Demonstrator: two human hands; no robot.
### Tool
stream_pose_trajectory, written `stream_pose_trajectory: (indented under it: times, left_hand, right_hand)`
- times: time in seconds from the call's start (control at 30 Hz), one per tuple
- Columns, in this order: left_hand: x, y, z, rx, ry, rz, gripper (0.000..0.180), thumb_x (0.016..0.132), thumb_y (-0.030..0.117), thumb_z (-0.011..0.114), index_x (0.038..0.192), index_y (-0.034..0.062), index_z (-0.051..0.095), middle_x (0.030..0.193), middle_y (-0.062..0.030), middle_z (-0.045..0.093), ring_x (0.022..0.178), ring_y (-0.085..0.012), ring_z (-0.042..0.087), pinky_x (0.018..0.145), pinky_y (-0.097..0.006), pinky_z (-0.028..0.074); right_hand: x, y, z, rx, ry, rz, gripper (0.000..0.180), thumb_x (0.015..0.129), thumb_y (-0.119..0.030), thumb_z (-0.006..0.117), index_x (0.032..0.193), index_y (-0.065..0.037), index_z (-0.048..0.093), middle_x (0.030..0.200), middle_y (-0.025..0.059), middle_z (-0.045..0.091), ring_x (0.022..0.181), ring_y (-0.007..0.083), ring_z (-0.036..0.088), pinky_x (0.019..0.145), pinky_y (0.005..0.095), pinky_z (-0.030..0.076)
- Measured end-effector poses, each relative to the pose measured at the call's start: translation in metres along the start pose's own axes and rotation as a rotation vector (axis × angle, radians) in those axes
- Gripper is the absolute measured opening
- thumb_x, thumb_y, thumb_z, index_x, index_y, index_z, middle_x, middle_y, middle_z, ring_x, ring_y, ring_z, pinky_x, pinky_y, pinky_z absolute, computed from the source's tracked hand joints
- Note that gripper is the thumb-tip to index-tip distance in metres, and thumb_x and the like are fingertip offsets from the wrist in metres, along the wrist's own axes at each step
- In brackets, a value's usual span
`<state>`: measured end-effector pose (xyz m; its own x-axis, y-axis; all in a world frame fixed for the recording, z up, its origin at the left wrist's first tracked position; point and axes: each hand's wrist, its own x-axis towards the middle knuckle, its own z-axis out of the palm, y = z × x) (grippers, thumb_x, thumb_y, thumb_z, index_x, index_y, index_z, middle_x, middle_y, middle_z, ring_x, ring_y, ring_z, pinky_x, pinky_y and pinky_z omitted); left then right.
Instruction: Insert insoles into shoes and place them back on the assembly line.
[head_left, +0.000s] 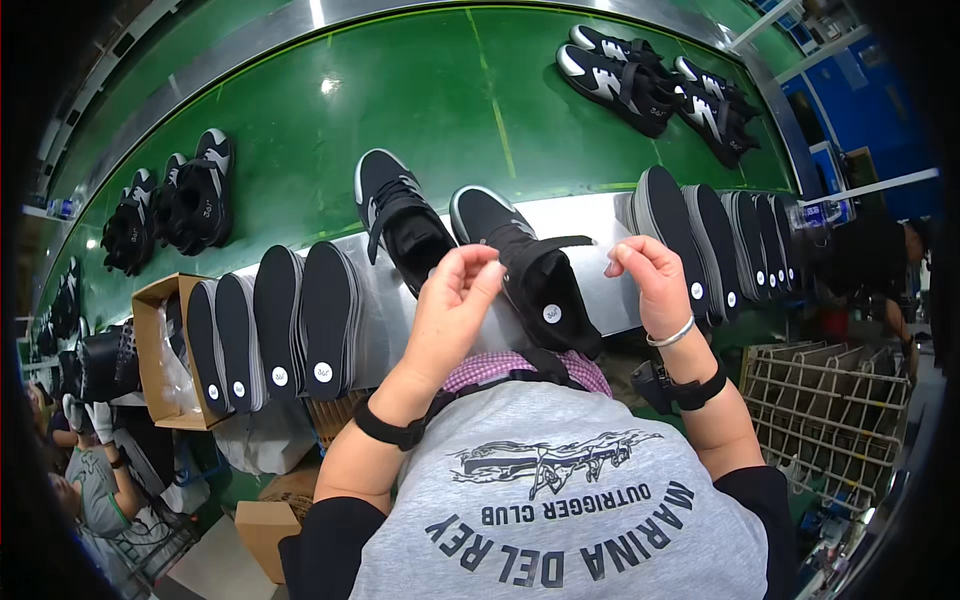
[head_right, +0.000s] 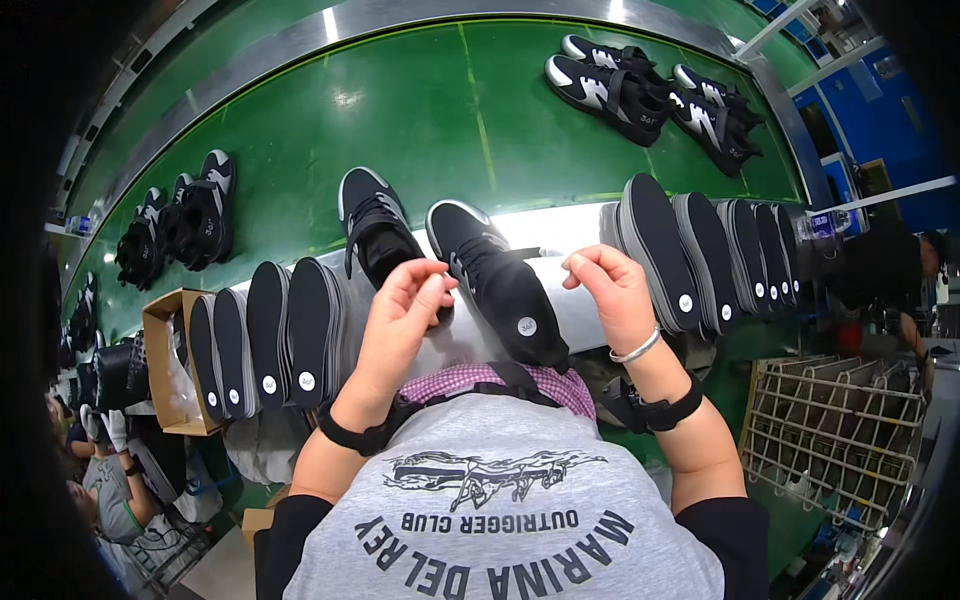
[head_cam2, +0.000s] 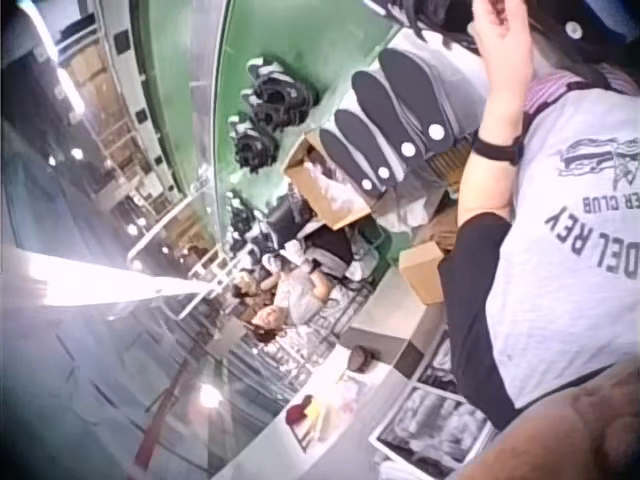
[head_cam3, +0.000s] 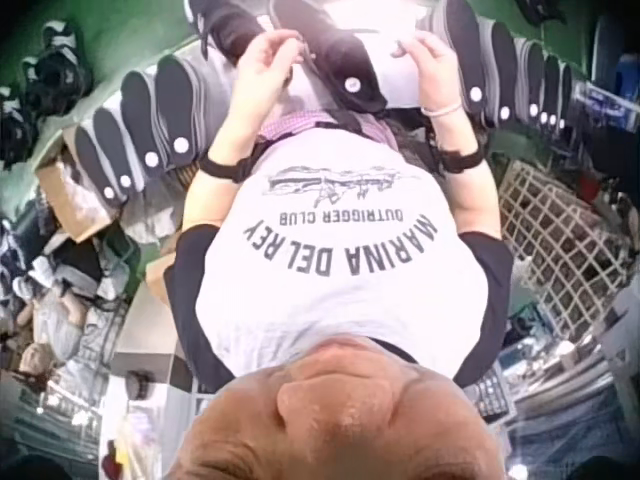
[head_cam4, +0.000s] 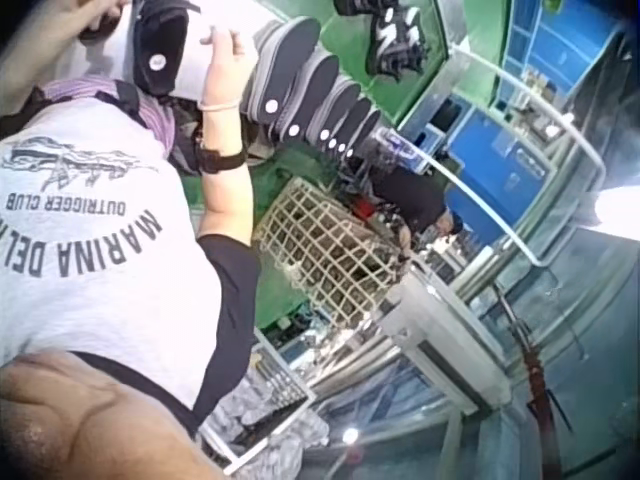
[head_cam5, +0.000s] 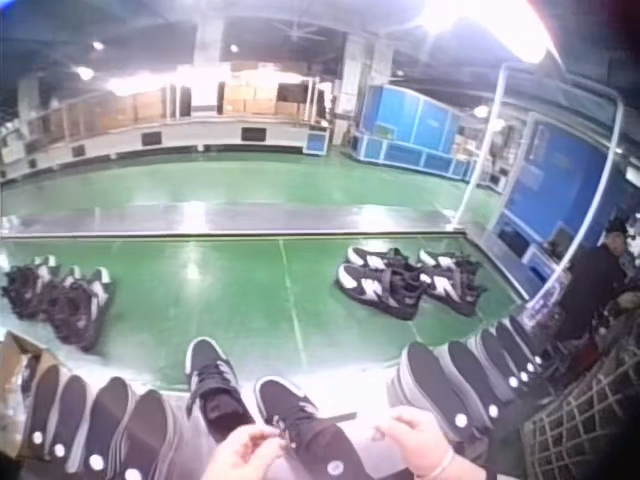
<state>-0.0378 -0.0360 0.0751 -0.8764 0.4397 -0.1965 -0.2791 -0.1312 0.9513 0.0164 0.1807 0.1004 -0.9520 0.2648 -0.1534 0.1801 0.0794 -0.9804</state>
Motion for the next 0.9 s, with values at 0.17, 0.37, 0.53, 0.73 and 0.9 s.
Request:
stream_pose_trajectory:
  times: [0.17,0.37,0.53,0.73,0.9]
  left_hand:
    - [-0.013,-0.001,0.016,0.26,-0.381,0.05,0.026,0.079,0.014,0.058,0.101,0.0019,0.052,0.085,-0.0081,0.058,0.079,-0.0129,0.056,0.066,-0.027,0.046]
    - [-0.033,0.018,-0.039,0.419,-0.17,0.14,0.012,0.079,0.011,0.054,0.085,0.0008,0.056,0.071,-0.0071,0.058,0.067,-0.0131,0.056,0.061,-0.025,0.044]
    - [-0.075,0.04,-0.212,0.801,0.958,0.307,0.015,0.075,0.015,0.057,0.08,0.0006,0.06,0.072,-0.0125,0.06,0.065,-0.0226,0.058,0.061,-0.03,0.046]
    - [-0.14,0.041,-0.275,1.289,1.707,-0.144,0.064,0.076,0.026,0.056,0.124,-0.0049,0.026,0.125,-0.0266,0.029,0.119,-0.0389,0.025,0.096,-0.047,0.023]
    - [-0.075,0.047,-0.14,0.846,0.798,0.166,0.035,0.069,0.015,0.059,0.098,-0.0018,0.052,0.082,-0.0167,0.057,0.079,-0.0303,0.055,0.071,-0.036,0.045]
  right_hand:
    - [-0.025,0.003,0.021,-0.401,-0.339,-0.241,0.01,0.074,-0.009,0.055,0.072,0.0,0.056,0.065,0.0101,0.055,0.062,0.0204,0.053,0.058,0.0291,0.041]
    - [-0.026,0.02,0.025,-0.552,-0.276,-0.111,0.005,0.074,-0.004,0.055,0.074,0.001,0.056,0.069,0.0096,0.057,0.064,0.0181,0.055,0.061,0.0272,0.043]
    - [-0.001,0.081,-0.014,-0.623,-0.28,0.074,0.037,0.07,-0.008,0.061,0.103,-0.001,0.044,0.09,0.0092,0.052,0.074,0.0165,0.052,0.063,0.0272,0.042]
    - [0.02,0.104,0.005,-0.754,-0.253,-0.245,0.037,0.067,-0.002,0.052,0.104,0.002,0.048,0.092,0.0193,0.051,0.088,0.0351,0.048,0.079,0.0377,0.038]
    - [0.04,0.1,0.013,-0.554,-0.142,-0.287,0.019,0.067,0.006,0.045,0.085,0.004,0.052,0.079,0.0157,0.053,0.079,0.0312,0.052,0.073,0.0342,0.04]
